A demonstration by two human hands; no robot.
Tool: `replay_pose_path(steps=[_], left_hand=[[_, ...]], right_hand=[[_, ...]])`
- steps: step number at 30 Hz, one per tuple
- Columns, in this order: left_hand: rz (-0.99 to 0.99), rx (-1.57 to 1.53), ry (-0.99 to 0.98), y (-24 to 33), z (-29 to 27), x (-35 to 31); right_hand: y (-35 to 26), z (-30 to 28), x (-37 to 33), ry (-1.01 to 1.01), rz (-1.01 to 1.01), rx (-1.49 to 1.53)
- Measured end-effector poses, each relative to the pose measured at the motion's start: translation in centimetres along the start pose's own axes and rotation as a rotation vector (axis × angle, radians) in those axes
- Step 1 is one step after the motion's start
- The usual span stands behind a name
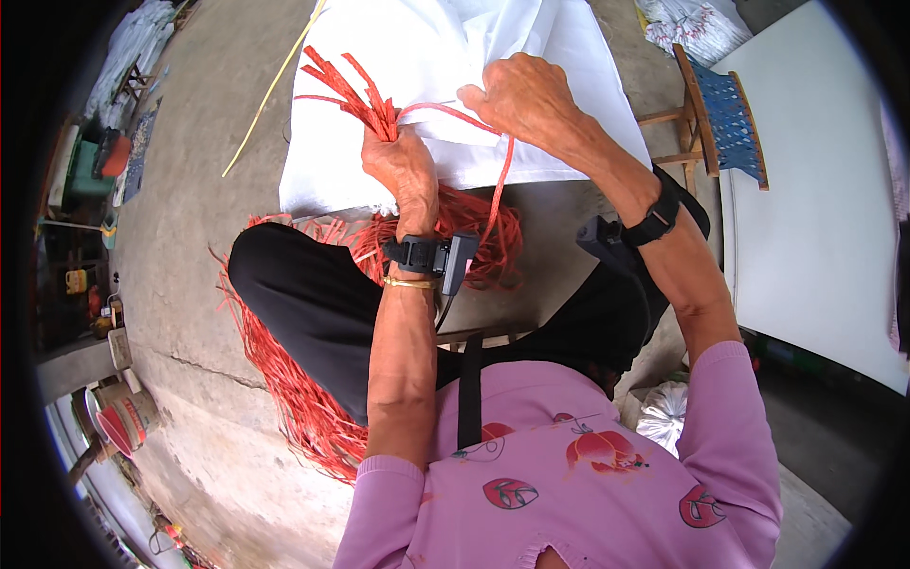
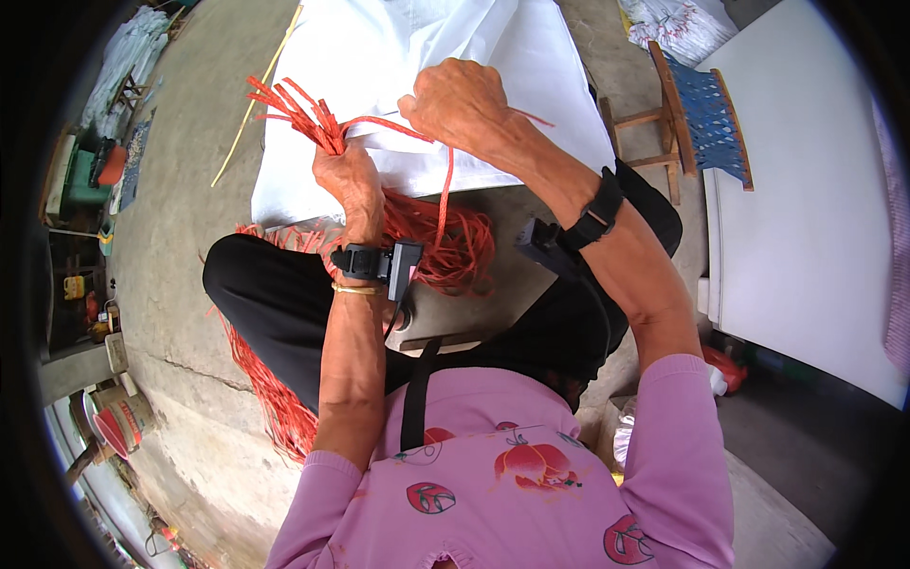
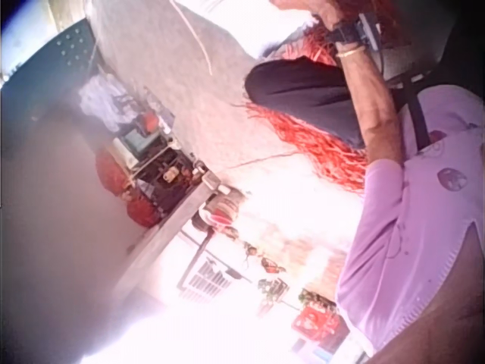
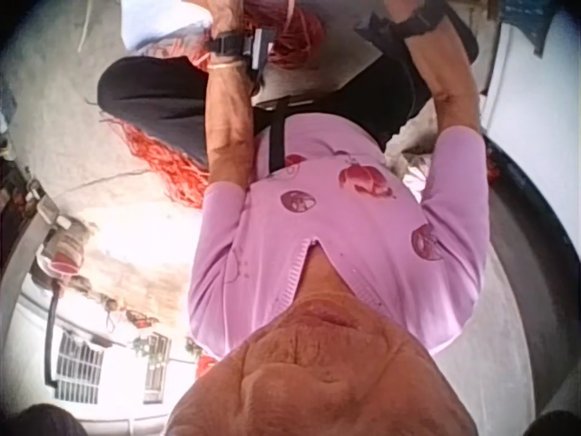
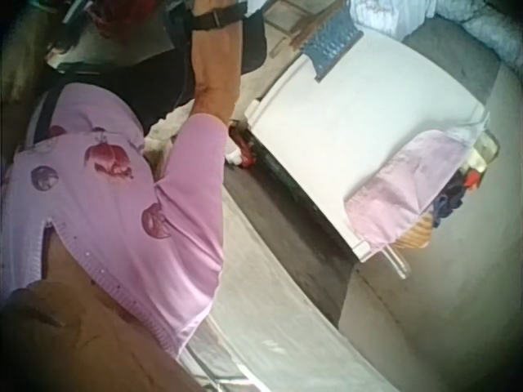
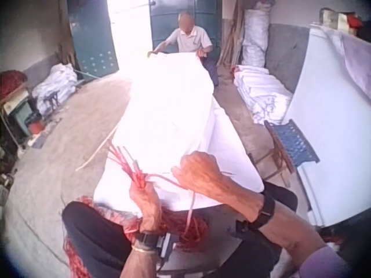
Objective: Bundling and threading red plastic strips together using a needle tool.
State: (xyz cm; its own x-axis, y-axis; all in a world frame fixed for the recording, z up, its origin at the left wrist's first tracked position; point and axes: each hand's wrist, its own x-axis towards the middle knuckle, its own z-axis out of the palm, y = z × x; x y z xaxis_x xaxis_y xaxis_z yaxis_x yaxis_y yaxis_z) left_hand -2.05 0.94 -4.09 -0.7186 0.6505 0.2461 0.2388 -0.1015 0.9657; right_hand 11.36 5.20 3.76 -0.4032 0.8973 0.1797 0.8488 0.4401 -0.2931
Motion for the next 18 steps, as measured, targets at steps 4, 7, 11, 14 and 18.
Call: replay_pose_path(steps=[4, 7, 11, 14, 18], left_hand=[[0.011, -0.033, 0.022, -0.5, -0.1, 0.1], [0.172, 0.007, -0.052, 1.4, 0.4, -1.0], [0.262, -0.034, -0.216, 4.1, 0.8, -2.0], [-0.039, -0.292, -0.514, 3.7, -0.9, -0.2], [-0.015, -0.138, -0.468, 3.0, -2.2, -0.8]], right_hand=[[0.3, 0.5, 0.0, 0.031, -0.185, -0.123], [0.5, 0.6, -0.3, -0.069, -0.18, 0.033], [3.3, 4.1, 0.8, 0.12, -0.213, 0.166], [1.1, 1.3, 0.5, -0.054, -0.016, 0.176], [0.2, 0.3, 0.8, 0.007, 0.08, 0.252]])
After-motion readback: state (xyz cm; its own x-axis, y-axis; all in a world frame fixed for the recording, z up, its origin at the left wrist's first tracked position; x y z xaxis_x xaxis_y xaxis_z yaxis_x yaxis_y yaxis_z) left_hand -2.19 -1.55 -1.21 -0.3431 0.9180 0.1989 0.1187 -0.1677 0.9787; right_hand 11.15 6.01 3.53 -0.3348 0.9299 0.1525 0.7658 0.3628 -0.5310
